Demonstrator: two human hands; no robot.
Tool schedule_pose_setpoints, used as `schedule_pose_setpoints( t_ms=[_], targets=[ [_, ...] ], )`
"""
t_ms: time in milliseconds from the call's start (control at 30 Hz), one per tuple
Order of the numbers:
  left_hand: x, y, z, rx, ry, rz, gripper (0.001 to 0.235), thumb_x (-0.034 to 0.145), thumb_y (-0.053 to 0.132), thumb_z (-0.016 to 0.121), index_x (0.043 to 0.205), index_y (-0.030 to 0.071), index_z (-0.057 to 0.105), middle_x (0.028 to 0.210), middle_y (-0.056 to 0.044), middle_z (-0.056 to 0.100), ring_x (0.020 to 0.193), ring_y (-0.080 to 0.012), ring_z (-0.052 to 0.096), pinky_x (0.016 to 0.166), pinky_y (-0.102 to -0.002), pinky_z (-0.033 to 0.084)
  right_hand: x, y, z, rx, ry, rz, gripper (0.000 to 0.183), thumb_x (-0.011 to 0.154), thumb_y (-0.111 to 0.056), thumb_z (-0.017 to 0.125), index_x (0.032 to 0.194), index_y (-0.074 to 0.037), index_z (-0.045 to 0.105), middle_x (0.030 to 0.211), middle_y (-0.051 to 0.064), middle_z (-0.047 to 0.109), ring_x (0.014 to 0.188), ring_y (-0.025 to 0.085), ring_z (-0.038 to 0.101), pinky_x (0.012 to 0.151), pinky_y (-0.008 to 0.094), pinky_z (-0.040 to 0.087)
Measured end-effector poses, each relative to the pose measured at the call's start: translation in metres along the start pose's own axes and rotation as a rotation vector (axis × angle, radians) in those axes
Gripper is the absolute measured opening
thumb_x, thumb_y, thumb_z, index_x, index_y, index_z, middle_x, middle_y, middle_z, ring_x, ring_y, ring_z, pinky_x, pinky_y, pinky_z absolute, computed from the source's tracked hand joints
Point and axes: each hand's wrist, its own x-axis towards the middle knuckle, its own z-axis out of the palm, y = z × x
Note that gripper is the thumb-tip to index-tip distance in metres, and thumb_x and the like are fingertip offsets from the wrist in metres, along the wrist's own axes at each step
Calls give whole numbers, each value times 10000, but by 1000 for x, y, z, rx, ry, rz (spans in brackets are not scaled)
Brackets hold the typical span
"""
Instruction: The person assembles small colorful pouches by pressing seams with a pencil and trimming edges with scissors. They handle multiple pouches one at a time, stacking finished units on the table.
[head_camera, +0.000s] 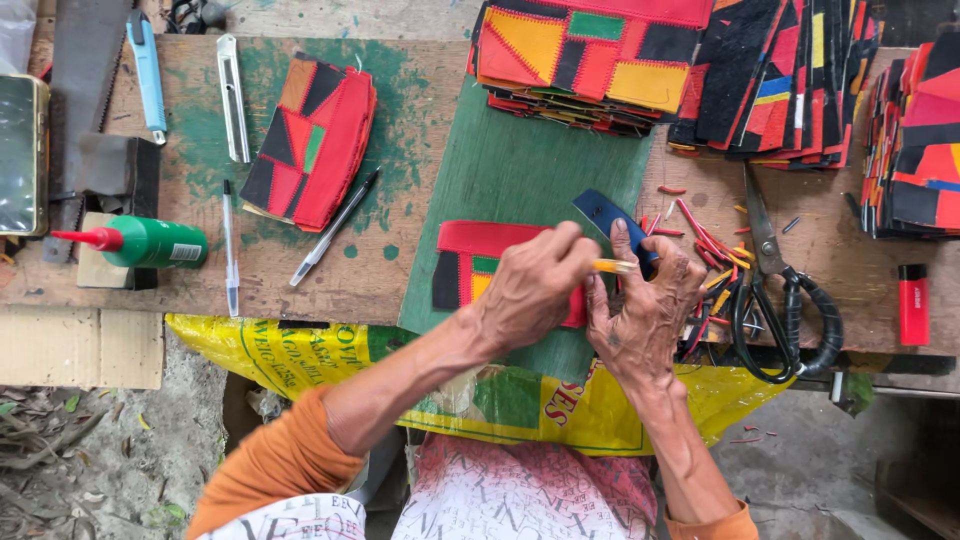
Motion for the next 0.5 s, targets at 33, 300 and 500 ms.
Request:
schedule_pose_setpoints(
  t_ms=[33,300,500],
  targets=[
    [7,-5,-4,-1,-49,76,263,811,12,601,1067,29,541,968,-146,519,851,-360,617,703,-458,528,0,-1,2,-16,7,-6,590,925,-305,749,1472,-144,595,1308,211,488,1168,393,427,1006,535,350],
    [40,-34,-42,303,-170,-185,267,982,206,679,1125,2,584,1018,-186,592,896,-363,620,775,-466,499,-33,42,-54,163,2,183,356,1024,-156,667,1375,-96,653,1265,152,611,1218,298,568,1111,425,447],
    [-14,-19,-61,354,-131,-116,553,639,177,800,1120,-17,609,1051,-186,605,1020,-362,585,833,-468,468,-61,102,-103,-290,-133,203,514,863,-43,739,1362,28,637,1111,194,626,1121,378,580,1011,471,477]
  ],
)
